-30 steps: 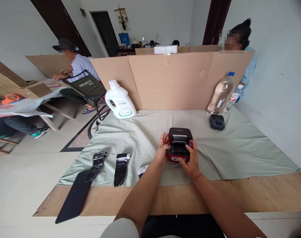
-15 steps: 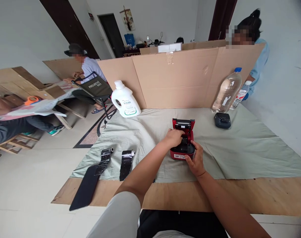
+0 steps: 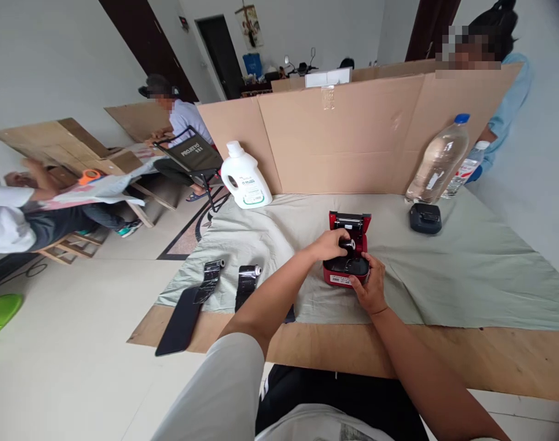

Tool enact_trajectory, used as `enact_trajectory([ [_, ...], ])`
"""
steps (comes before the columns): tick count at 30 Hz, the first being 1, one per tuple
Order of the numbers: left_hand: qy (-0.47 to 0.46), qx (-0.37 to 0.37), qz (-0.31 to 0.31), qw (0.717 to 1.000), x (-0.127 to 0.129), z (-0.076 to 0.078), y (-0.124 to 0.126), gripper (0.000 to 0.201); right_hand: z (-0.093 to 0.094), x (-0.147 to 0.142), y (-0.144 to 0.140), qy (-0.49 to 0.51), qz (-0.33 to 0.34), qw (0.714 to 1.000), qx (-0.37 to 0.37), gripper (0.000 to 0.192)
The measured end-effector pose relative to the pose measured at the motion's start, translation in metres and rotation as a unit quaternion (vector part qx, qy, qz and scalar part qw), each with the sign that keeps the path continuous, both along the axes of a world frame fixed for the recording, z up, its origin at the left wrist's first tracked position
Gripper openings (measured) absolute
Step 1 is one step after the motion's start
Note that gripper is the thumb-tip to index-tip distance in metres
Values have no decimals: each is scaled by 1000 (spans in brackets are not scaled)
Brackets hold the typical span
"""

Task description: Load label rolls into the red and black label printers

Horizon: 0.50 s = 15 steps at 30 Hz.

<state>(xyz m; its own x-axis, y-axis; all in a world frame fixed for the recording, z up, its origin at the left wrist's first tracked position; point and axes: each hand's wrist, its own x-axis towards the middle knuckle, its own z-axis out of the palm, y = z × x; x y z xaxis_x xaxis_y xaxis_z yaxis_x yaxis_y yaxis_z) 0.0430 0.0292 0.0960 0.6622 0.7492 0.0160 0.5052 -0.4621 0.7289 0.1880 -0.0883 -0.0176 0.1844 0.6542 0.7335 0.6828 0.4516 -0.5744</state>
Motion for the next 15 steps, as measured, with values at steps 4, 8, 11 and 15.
enact_trajectory([
  [4, -116, -198, -49, 972, -74, 19, 2, 42, 0, 0, -1, 0, 3, 1000, -3, 62],
  [8, 33, -238, 0, 971, -157, 27, 0, 46, 1, -1, -1, 7, -4, 1000, -8, 61],
  [11, 177, -143, 44, 973, -196, 10, -10, 38, 1, -2, 0, 5, -10, 1000, 1, 62],
  [15, 270, 28, 81, 959, -218, -19, -25, 43, 1, -2, 0, -2, -14, 1000, -3, 63],
])
